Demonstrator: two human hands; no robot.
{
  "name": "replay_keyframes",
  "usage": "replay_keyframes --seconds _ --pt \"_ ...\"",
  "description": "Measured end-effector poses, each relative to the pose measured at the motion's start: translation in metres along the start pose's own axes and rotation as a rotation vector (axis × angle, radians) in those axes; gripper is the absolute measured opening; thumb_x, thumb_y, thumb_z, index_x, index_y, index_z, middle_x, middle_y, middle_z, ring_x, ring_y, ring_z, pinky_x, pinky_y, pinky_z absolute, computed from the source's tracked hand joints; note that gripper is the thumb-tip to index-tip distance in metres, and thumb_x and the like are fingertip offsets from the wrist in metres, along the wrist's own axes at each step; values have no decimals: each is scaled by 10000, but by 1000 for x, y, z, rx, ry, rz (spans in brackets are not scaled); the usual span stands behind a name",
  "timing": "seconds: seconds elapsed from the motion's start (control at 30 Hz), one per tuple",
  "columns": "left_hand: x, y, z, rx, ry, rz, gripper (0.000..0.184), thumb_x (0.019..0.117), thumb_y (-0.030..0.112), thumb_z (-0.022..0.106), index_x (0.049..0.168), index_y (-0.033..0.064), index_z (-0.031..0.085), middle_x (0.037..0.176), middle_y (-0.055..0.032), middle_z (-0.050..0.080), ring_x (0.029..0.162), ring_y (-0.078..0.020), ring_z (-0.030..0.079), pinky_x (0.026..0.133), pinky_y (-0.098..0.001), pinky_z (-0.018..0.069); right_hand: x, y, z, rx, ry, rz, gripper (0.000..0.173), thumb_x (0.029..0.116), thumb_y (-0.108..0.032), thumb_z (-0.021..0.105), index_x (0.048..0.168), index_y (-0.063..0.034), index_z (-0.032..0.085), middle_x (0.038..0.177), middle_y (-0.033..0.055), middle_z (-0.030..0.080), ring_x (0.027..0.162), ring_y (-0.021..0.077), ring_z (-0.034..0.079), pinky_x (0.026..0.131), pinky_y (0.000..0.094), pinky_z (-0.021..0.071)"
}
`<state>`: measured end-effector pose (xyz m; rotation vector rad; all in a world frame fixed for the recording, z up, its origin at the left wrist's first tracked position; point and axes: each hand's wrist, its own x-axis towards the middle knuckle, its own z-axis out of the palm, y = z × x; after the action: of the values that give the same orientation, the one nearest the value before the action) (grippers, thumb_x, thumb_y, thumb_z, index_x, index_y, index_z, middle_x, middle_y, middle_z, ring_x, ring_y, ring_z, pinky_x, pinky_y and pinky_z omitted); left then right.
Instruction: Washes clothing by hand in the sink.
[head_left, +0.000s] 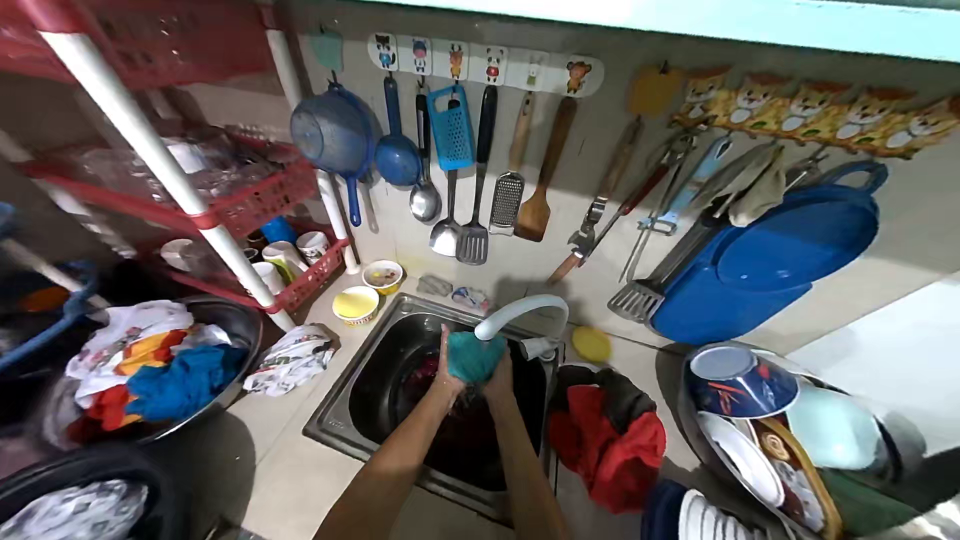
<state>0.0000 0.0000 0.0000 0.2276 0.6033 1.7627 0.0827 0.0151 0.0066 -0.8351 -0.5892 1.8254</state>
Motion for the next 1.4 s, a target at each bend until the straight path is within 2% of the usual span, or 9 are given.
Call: replay_keyframes --seconds 0.13,0.27,0.43,0.6,0.73,0.9,1.07,1.27,1.4 --pt "11 -6 13 31 4 94 771 1059 604 90 1072 54 631 894 -82 705 844 -181 688 772 -397 587 2 -20 -19 -542 104 -4 585 1132 -399 231 1581 -27 278 1513 284 435 1330 390 508 1049 578 464" --pt "9 -9 14 355 182 128 525 1111 446 289 1255 40 589 1037 -108 682 927 -159 662 824 -375 569 -13 -32 -29 -415 158 252 743 1055 -656 229 1622 -178 189 1542 290 387 1270 512 528 875 715 510" --pt "-3 15 14 1050 8 242 415 1028 143 570 1371 -72 480 1285 -234 590 1129 -201 593 990 -359 493 -17 -10 -56 156 -217 524 1072 815 -941 111 1468 -155 435 1303 281 610 1132 505 626 805 701 544" --pt "-16 38 1 1308 -320 430 654 878 323 750 1398 -26 560 1566 -264 367 1425 -316 420 1167 -425 386 -10 28 -29 397 -218 468 749 984 -725 237 1348 -150 549 1226 170 675 1119 381 660 851 654 555" --pt "-42 54 -11 1462 -256 653 844 652 409 929 1339 21 630 1511 -278 458 1391 -408 464 1134 -529 416 -12 26 6 297 -214 416 613 1054 -605 238 1245 -135 582 1050 98 695 937 225 690 768 455 595" --pt "-45 67 -7 1210 182 527 608 876 371 762 1274 -65 617 1192 -216 677 1111 -254 665 1011 -425 524 -13 28 47 131 -170 112 364 1111 -264 287 1199 -41 562 970 91 671 858 165 673 752 360 590" --pt "-35 79 7 800 427 276 444 1056 349 554 1210 -64 610 1058 -203 681 959 -244 679 890 -433 560 -10 18 76 -398 11 -198 248 1010 -50 581 1201 108 576 1040 206 657 926 206 655 857 365 560" --pt "-28 73 -4 205 240 -41 428 1116 369 263 1136 87 584 881 -86 650 775 -201 645 687 -394 559 -23 -15 90 -1235 -247 -337 312 966 -222 661 1032 78 713 984 240 713 969 324 691 923 495 525" --pt "-53 75 10 199 226 -236 511 1102 427 130 1097 131 546 839 -46 608 746 -162 609 646 -350 530 -34 -28 92 -1635 -572 -334 439 1006 -301 562 1289 16 672 1292 241 664 1248 363 613 1095 509 430"
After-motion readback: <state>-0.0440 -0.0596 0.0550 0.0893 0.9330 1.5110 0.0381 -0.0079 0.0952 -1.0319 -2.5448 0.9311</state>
